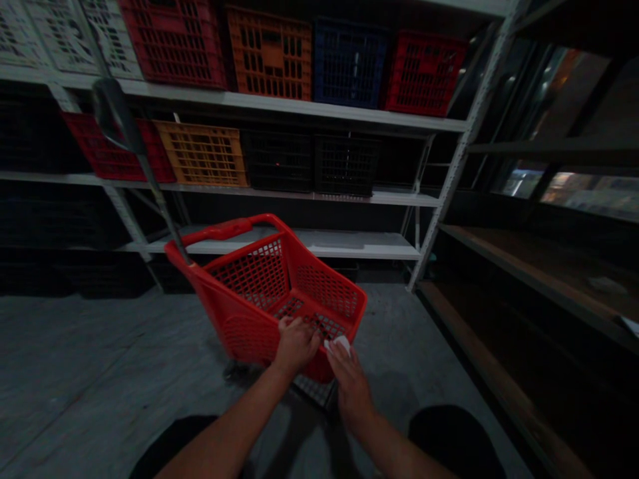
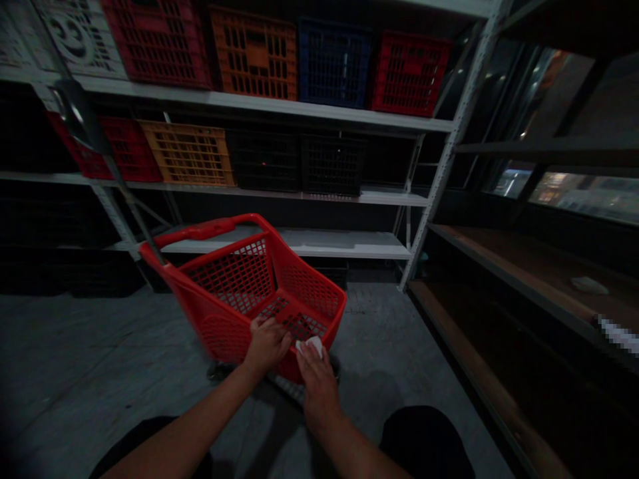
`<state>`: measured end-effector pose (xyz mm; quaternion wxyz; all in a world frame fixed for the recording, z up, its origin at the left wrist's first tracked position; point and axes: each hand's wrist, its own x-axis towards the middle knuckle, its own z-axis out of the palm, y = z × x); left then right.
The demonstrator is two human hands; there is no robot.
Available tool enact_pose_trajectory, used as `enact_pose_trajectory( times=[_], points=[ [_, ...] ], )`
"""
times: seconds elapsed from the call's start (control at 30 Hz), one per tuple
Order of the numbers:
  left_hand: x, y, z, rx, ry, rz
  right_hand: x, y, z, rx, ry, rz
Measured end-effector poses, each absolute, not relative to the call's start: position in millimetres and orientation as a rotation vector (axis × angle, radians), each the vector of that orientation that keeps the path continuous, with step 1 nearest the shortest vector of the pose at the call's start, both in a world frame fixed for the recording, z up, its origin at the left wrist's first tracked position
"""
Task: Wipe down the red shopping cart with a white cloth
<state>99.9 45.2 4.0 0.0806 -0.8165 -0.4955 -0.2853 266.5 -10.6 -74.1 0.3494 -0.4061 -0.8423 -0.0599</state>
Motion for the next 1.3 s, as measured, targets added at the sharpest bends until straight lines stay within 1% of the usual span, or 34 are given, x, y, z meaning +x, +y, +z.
enact_pose_trajectory(
  times=[0.07, 0.13, 0.23, 0.3, 0.4, 0.47, 0.6, 0.7, 0.8, 0.87, 1.0, 1.13, 1.2, 1.3],
  points=[
    [97.1, 42.9, 3.1, -2.463, -1.466, -0.852, 278.2, -7.7, -71.1, -0.968, -2.284, -0.187],
    [93.7, 39.8, 1.9, -2.488, -1.446, -0.845, 305.5, 13.1, -63.0, -0.964, -2.339, -0.24],
    [89.1, 35.2, 0.4, -2.542, -1.404, -0.82, 355.6, 56.1, -37.3, -1.239, -2.265, -0.279],
    [87.5, 33.4, -0.3, -2.571, -1.37, -0.803, 381.0, 77.8, -13.7, -1.45, -2.115, -0.328],
    [87.8, 33.9, -1.4, -2.558, -1.351, -0.774, 391.2, 88.3, 9.4, -1.562, -1.83, -0.424],
    [89.1, 36.0, -1.9, -2.527, -1.368, -0.761, 377.5, 81.7, 3.2, -1.473, -1.774, -0.358],
    [89.2, 41.4, -0.4, -2.517, -1.376, -0.75, 319.5, 45.1, -50.0, -1.166, -1.725, -0.004],
    [83.4, 44.0, 2.5, -2.523, -1.369, -0.723, 273.7, 4.1, -79.1, -1.06, -1.739, 0.104],
    [71.9, 45.0, 5.0, -2.559, -1.332, -0.677, 252.5, -30.1, -76.6, -0.963, -1.963, 0.09],
    [62.0, 45.2, 6.0, -2.595, -1.291, -0.667, 260.8, -37.3, -66.2, -0.891, -2.151, 0.018],
    [44.2, 46.4, 6.9, -2.666, -1.219, -0.647, 320.5, -6.8, -52.4, -0.909, -2.265, -0.129],
    [38.5, 48.6, 6.2, -2.697, -1.179, -0.611, 372.5, 46.3, -51.7, -1.106, -2.026, -0.143],
    [38.8, 49.8, 5.7, -2.695, -1.177, -0.598, 373.3, 63.3, -54.5, -1.158, -1.877, -0.071],
    [36.7, 51.4, 8.6, -2.71, -1.178, -0.546, 347.9, 68.6, -61.5, -1.105, -1.722, 0.091]
  ],
)
